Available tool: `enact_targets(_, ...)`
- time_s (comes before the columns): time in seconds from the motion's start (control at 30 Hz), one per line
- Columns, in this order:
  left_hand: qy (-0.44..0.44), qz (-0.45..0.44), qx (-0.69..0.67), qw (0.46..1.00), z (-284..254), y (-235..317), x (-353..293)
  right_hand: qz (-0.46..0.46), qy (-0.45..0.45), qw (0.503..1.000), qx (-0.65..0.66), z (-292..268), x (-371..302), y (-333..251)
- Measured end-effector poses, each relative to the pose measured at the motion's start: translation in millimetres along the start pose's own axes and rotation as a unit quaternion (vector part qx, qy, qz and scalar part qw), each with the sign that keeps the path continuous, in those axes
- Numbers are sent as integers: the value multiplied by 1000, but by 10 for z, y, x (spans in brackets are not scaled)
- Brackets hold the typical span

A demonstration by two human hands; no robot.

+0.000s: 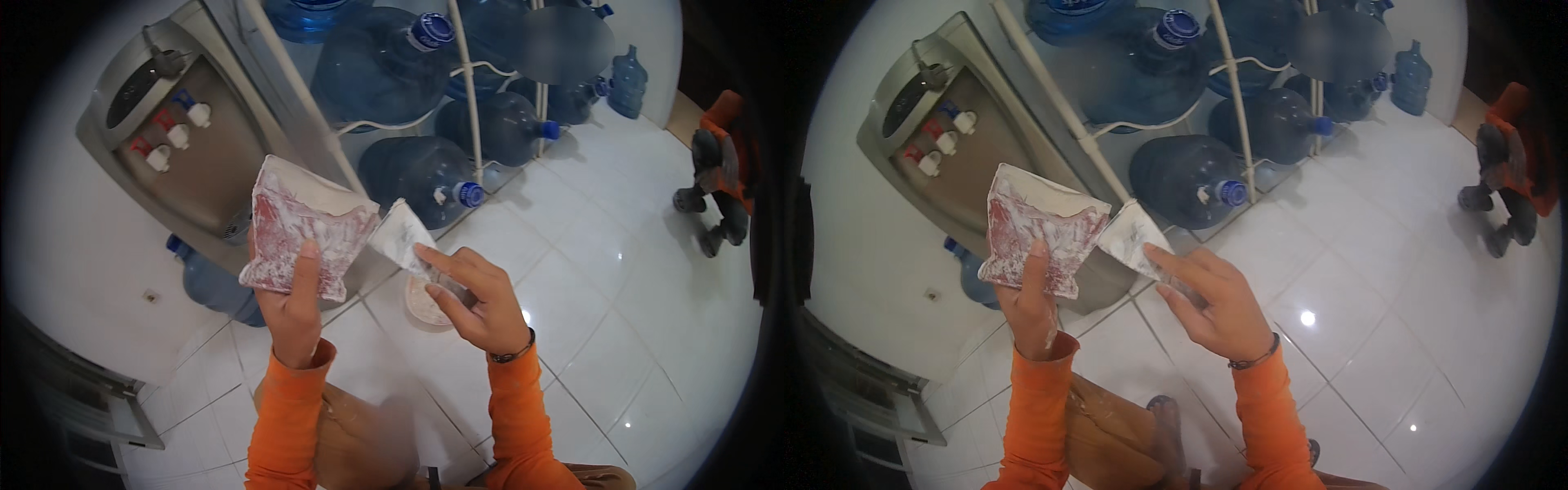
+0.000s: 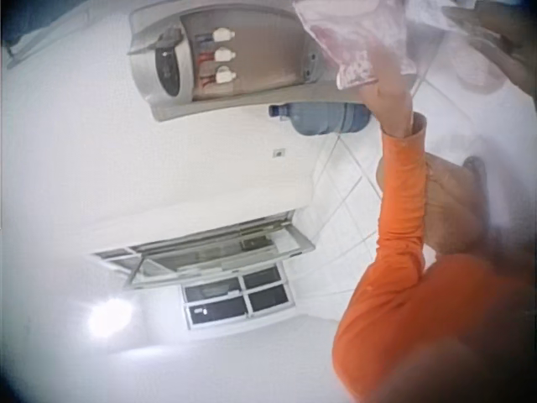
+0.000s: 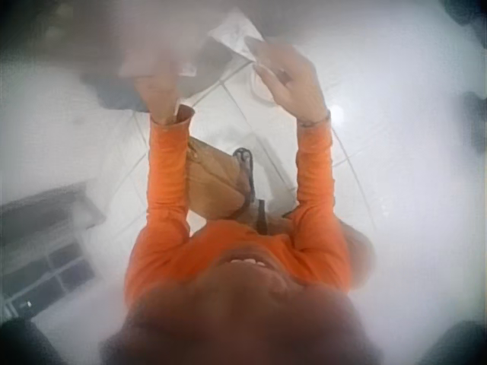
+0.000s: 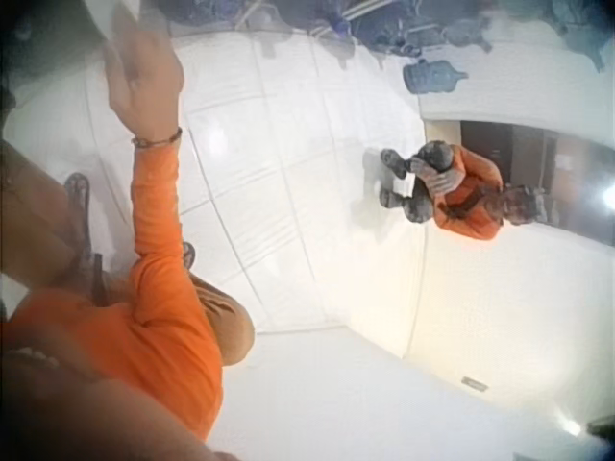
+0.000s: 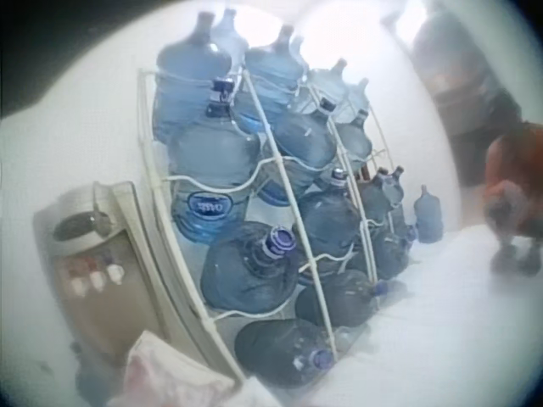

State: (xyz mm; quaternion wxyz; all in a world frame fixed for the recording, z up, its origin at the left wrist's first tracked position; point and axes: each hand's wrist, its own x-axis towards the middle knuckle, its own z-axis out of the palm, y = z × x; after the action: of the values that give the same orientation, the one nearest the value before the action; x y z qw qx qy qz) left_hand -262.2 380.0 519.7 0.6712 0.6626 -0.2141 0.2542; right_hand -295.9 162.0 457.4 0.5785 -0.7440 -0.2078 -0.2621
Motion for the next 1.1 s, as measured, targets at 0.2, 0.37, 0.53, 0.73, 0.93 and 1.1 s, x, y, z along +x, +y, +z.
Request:
enact_targets(0.2,43,114,85,989,194,415,-299,-56,26,998,-11,16,-43,-242)
enact_targets(0.37,9,101,73,992,135,485,-322,-83,65,993,-45,139,-63,-434)
enact_targets(0.53,-104,62,88,989,79,398,-349,-88,65,990,-89,113,-68,-505)
enact_targets(0.73,-157,20,71,985,221,152,-420,-112,181,977,9,27,137,-606)
enact_targets(0.93,14,-25,-105,994,111,93,-159,-42,100,994,-30,-127,-59,-502)
enact_targets(1.1,-14,23,-47,999,91,-58,-134,-33,78,994,-67,176,-132,-329)
